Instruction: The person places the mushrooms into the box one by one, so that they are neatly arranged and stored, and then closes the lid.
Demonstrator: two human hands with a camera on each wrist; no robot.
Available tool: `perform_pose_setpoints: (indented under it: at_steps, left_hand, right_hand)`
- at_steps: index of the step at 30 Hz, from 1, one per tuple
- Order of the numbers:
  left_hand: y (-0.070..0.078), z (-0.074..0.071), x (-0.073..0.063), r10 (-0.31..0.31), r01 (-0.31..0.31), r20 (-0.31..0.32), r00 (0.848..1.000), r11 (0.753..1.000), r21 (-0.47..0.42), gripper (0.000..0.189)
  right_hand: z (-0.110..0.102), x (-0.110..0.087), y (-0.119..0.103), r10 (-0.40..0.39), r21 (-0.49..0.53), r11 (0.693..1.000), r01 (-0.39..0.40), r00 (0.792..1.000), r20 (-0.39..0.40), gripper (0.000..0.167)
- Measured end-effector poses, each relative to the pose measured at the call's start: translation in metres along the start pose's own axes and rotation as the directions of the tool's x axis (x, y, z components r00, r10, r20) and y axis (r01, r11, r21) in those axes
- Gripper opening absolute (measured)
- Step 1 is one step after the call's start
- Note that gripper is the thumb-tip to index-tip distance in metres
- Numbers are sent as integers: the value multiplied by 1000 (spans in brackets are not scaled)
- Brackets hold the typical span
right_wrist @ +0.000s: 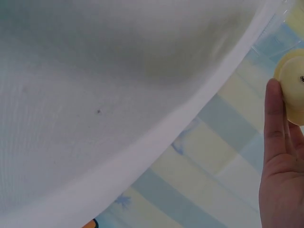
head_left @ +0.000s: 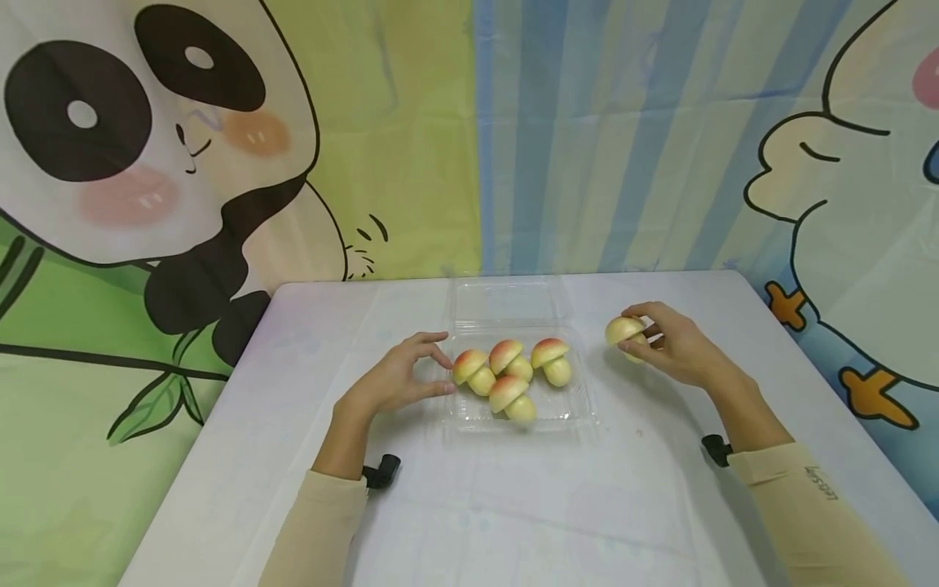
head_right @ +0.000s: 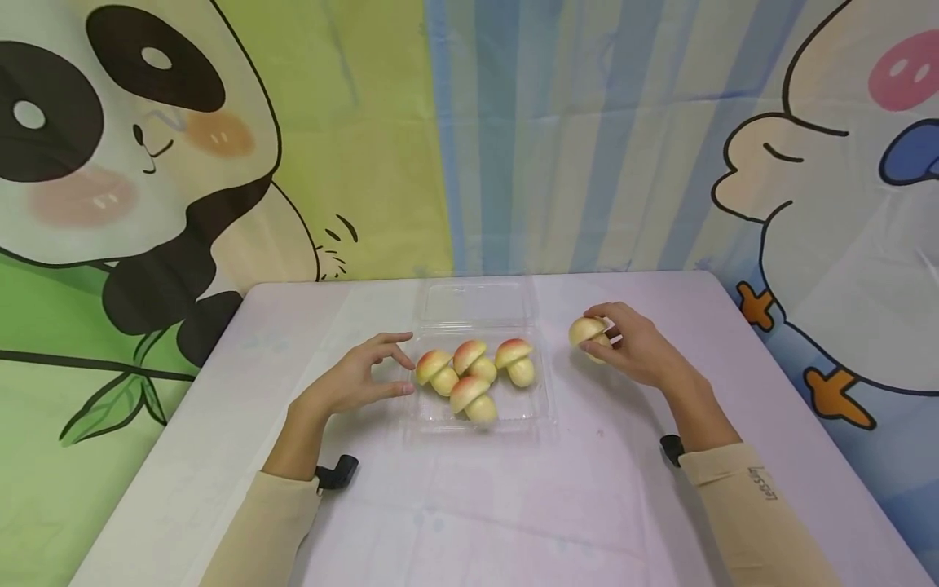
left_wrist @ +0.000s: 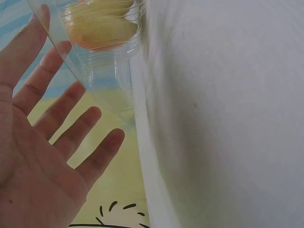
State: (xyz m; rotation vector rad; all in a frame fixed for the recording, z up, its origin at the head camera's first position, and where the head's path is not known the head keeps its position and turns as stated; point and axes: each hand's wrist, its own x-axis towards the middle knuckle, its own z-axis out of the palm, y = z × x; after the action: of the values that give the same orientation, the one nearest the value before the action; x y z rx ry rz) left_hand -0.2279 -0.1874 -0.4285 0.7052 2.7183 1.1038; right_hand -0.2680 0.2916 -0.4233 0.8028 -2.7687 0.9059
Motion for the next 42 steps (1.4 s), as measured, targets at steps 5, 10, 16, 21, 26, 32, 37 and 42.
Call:
perform_pose_setpoints:
  at_steps: [5, 10, 16, 21, 26, 32, 37, 42]
  left_hand:
    - [-1, -1, -1, -5, 5, -5, 1000, 1000, 7, 29]
    - [-2, -1, -2, -4, 4, -7, 1000, 1000, 2, 31]
    - [-3, -2, -3, -1, 1, -6, 1000, 1000, -6, 31]
    - [-4, -1, -3, -11, 11, -7, 1000, 1000, 3, 30]
    - [-4, 0, -3, -10, 10, 2, 1000, 1000, -7, 29]
    - [-2, 1, -3, 0, 0, 4, 1000, 1000, -6, 30]
    - [-2, 0, -2, -6, 6, 3, 1000, 1000, 2, 31]
    - [-2, 0, -1, 2, -2, 5, 1000, 1000, 1, 32]
  right_hand:
    - [0, 2, -7, -74, -4, 997, 74, 996, -50, 48]
    - [0, 5, -18, -110, 3, 994, 110, 992, -58, 47]
    - [2, 7, -30, -141, 4, 990, 142, 986, -87, 50]
    - [5, 8, -39, -182, -1, 983, 183, 978, -97, 50]
    - [8, 7, -45, -206, 7, 978, 207, 974, -97, 49]
    - [13, 9, -53, -254, 84, 961, 264, 961, -112, 50]
    - [18, 11, -65, -268, 188, 940, 284, 957, -107, 55]
    - [22, 13, -76, -317, 216, 919, 331, 943, -97, 56]
